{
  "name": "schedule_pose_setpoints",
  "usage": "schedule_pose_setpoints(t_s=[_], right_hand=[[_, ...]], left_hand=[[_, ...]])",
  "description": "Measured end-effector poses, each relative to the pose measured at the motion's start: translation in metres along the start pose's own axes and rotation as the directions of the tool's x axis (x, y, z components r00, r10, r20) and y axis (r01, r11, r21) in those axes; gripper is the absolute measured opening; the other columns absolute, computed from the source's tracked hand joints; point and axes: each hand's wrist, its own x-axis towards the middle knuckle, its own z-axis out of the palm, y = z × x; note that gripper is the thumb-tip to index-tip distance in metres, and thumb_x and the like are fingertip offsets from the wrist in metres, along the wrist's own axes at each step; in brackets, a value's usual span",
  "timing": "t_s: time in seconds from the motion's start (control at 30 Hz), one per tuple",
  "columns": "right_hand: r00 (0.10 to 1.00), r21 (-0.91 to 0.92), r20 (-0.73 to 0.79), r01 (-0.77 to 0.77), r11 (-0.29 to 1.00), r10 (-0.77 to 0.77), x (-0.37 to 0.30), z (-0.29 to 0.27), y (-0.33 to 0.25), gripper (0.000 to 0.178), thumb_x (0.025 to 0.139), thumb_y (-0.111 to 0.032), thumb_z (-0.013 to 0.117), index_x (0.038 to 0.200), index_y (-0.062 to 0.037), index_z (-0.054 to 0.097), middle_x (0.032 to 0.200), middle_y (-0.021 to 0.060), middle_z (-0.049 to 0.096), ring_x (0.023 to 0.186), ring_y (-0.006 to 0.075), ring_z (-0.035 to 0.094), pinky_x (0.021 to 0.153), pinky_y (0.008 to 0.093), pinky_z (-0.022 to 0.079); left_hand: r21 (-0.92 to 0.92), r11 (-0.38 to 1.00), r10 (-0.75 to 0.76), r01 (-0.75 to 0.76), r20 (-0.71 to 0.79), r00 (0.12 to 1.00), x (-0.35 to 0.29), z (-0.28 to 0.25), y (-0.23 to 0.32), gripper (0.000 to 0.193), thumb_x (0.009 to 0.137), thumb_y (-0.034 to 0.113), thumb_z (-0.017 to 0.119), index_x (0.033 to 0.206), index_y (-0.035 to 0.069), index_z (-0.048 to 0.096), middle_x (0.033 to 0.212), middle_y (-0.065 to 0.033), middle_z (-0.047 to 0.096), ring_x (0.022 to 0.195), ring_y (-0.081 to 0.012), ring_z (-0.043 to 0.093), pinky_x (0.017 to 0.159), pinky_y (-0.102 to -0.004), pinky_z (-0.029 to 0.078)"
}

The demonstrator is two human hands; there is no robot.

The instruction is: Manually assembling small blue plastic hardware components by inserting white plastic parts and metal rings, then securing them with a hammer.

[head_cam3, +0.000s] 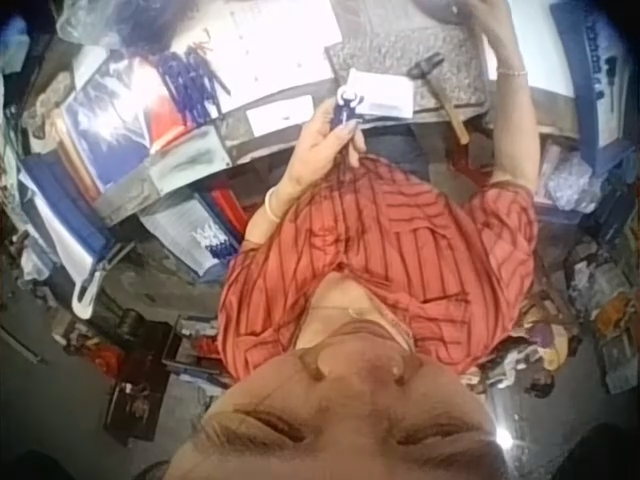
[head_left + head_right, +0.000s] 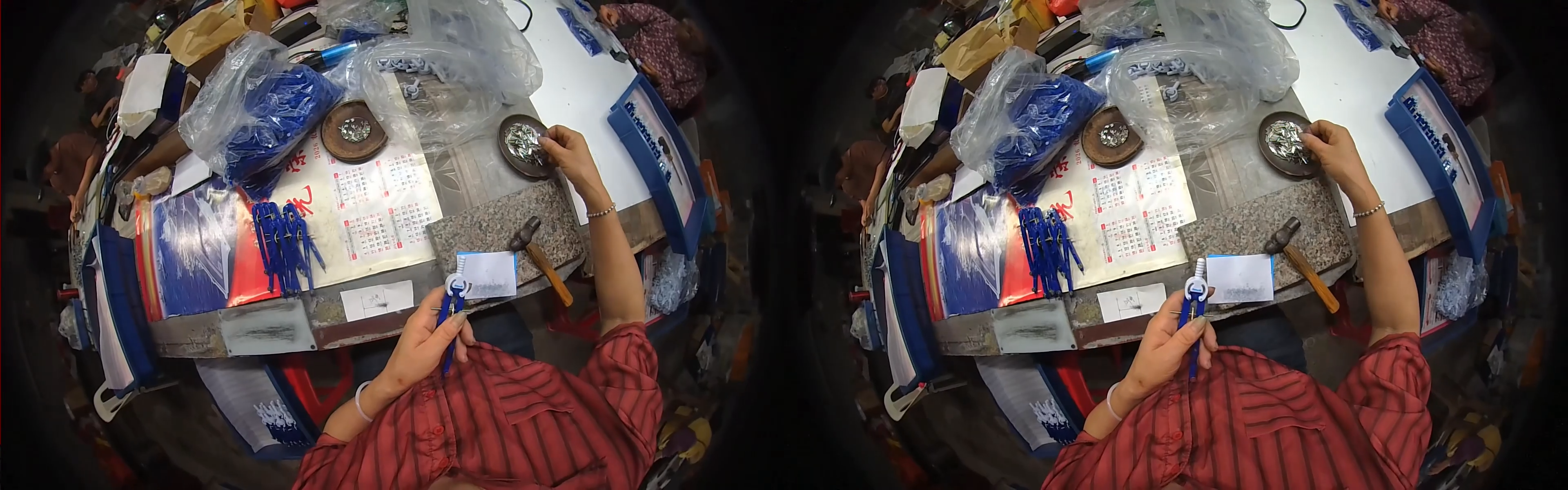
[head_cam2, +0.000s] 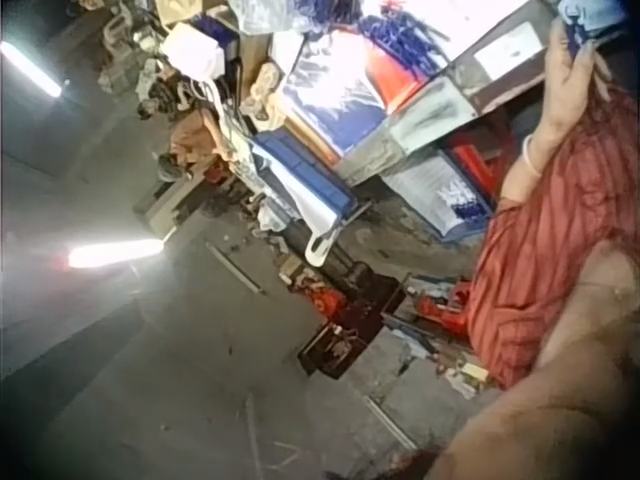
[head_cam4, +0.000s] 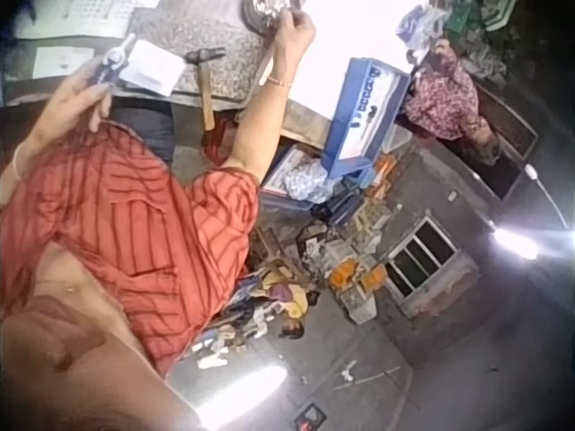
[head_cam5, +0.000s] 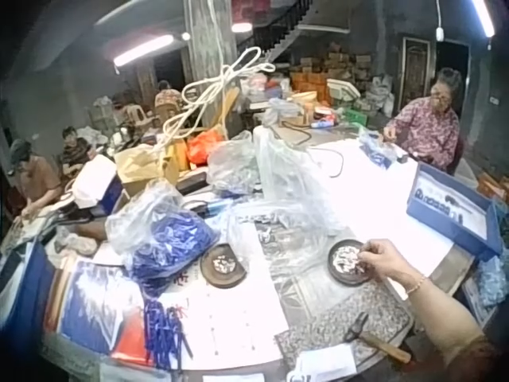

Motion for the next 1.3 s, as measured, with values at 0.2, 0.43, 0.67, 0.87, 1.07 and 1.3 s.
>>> schedule_pose_setpoints(t_s=[0.2,0.43,0.67,0.87,1.07,1.3], right_hand=[[0.959,0.645,0.249,-0.267,0.716,0.133,-0.045,0.012,-0.049,0.014,0.085,-0.011,0.062,0.095,-0.0009,0.06,0.075,0.0024,0.062,0.059,0.0035,0.052,0.054,0.0166,0.042],[0.89,0.572,0.455,-0.329,0.751,0.044,-0.12,0.045,-0.11,0.021,0.081,-0.004,0.065,0.099,0.0013,0.058,0.081,0.0048,0.062,0.067,0.0079,0.058,0.058,0.0177,0.047],[0.871,0.579,0.491,-0.348,0.737,0.025,-0.141,0.061,-0.113,0.014,0.08,-0.001,0.065,0.093,0.0014,0.06,0.08,0.006,0.063,0.073,0.0109,0.062,0.06,0.0213,0.051],[0.811,0.505,0.582,-0.417,0.756,0.059,-0.163,0.07,-0.12,0.011,0.082,0.001,0.062,0.092,0.0031,0.063,0.084,0.0063,0.062,0.068,0.0103,0.06,0.061,0.02,0.048],[0.832,0.526,0.537,-0.201,0.826,-0.139,-0.179,0.082,-0.127,0.012,0.085,0.003,0.056,0.095,0.0035,0.061,0.088,0.004,0.058,0.081,0.0077,0.056,0.072,0.0209,0.046],[0.864,0.443,0.479,-0.089,0.892,-0.152,-0.181,0.09,-0.127,0.012,0.084,0.0,0.057,0.096,0.0004,0.054,0.086,0.0025,0.056,0.079,0.0059,0.053,0.071,0.0215,0.045]], left_hand=[[-0.026,1.0,-0.009,0.008,-0.016,1.0,-0.004,-0.002,-0.001,0.039,0.097,0.014,0.043,0.133,0.003,0.034,0.08,-0.0099,0.057,0.059,-0.0129,0.056,0.059,-0.0234,0.046],[-0.008,1.0,0.01,-0.011,-0.025,1.0,-0.003,0.0,-0.001,0.039,0.097,0.014,0.044,0.132,0.002,0.034,0.079,-0.0103,0.057,0.058,-0.0132,0.056,0.059,-0.0238,0.046],[-0.041,0.999,0.005,-0.007,-0.053,0.999,-0.008,0.003,0.0,0.039,0.096,0.014,0.044,0.132,0.003,0.034,0.077,-0.0101,0.057,0.057,-0.0134,0.055,0.058,-0.0239,0.046],[-0.094,0.995,0.013,-0.02,-0.076,0.997,-0.008,0.004,-0.004,0.037,0.096,0.014,0.045,0.13,0.003,0.035,0.078,-0.0105,0.057,0.056,-0.014,0.054,0.057,-0.024,0.046],[-0.089,0.995,0.041,-0.047,-0.066,0.997,-0.007,0.002,-0.009,0.04,0.097,0.015,0.045,0.132,0.002,0.031,0.08,-0.0091,0.057,0.059,-0.012,0.055,0.058,-0.023,0.047],[-0.054,0.997,0.047,-0.053,-0.106,0.993,-0.007,0.006,-0.009,0.032,0.096,0.012,0.045,0.124,0.001,0.036,0.078,-0.011,0.058,0.057,-0.015,0.056,0.056,-0.0248,0.047]])
